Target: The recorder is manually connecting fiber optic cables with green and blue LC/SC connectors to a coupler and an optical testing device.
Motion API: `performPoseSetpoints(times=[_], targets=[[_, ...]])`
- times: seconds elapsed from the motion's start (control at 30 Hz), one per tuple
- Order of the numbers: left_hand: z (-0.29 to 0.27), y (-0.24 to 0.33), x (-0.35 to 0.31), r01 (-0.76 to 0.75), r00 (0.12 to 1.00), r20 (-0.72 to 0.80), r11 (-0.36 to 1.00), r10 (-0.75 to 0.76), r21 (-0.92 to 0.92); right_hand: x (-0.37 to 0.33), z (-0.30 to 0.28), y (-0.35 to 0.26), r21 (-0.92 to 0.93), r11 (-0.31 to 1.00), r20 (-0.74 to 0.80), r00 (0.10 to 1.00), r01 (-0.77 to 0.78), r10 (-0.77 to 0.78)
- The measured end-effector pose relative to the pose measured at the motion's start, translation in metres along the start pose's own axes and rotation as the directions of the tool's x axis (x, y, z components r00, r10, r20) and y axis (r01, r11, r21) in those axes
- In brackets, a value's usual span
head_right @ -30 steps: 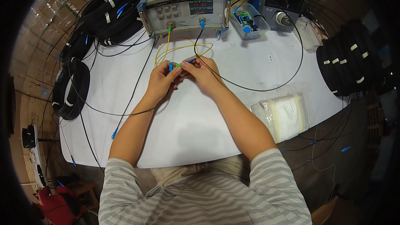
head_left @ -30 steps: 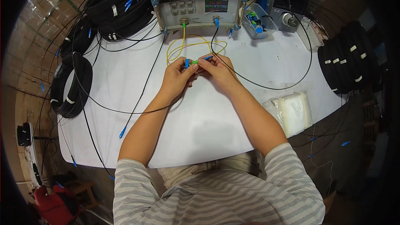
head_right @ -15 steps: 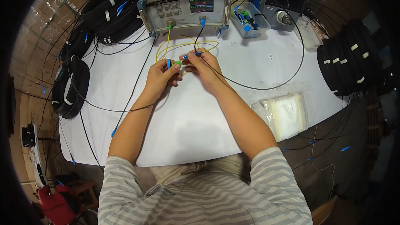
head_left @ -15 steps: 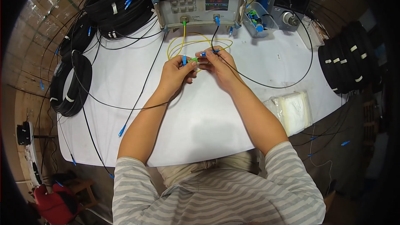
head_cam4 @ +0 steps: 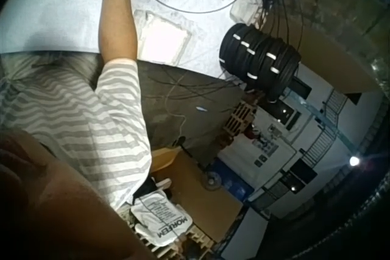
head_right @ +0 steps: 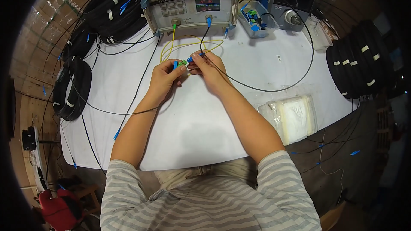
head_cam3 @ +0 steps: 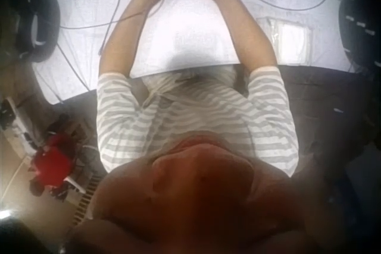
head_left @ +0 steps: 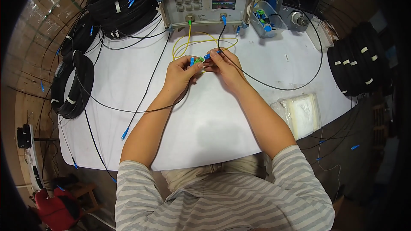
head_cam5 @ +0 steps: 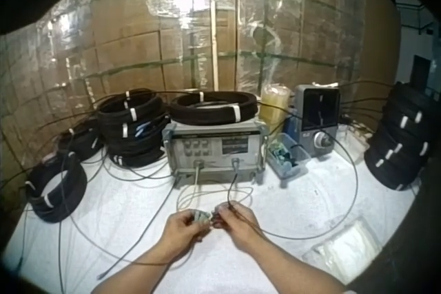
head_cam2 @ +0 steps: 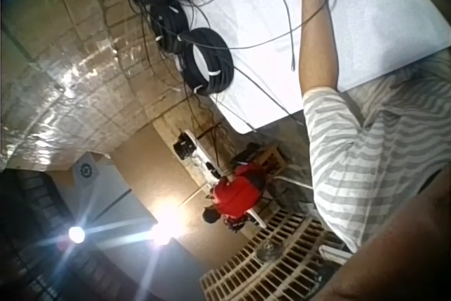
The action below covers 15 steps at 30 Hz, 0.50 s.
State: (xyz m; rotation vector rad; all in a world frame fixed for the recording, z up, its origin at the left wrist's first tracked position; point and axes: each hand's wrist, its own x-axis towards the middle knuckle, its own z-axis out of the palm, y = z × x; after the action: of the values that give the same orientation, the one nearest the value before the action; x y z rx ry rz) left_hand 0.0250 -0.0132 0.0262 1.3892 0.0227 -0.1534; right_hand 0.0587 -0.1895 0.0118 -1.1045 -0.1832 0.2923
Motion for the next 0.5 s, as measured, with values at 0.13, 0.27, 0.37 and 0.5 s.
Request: performPoseSetpoints(times=[0.13, 0.27, 0.37, 0.5], targets=[[-0.0007, -0.0024, 0.0004, 0.000, 1.000, 0.006, 1.000, 0.000, -0.007, -0.0007, 0.0015, -0.0020, -0.009, 0.999, -0.005, 0.999, -0.035, 0.035], [-0.0009, -0.0041, 0.0002, 0.007, 0.999, 0.045, 0.999, -0.005, -0.039, -0.0015, 0.0017, 0.0005, 0.028, 1.000, 0.033, 0.999, -0.002, 0.001], [-0.0014, -0.0012, -0.0006, 0.040, 0.997, 0.065, 0.995, -0.034, -0.091, -0.0027, 0.0018, -0.0023, -0.007, 1.000, 0.040, 0.999, -0.015, 0.015], [-0.0049, -0.0020, 0.0005, 0.032, 0.998, 0.058, 0.997, -0.028, -0.073, -0.0063, 0.0057, -0.0043, -0.021, 1.000, 0.034, 0.999, -0.011, 0.012]])
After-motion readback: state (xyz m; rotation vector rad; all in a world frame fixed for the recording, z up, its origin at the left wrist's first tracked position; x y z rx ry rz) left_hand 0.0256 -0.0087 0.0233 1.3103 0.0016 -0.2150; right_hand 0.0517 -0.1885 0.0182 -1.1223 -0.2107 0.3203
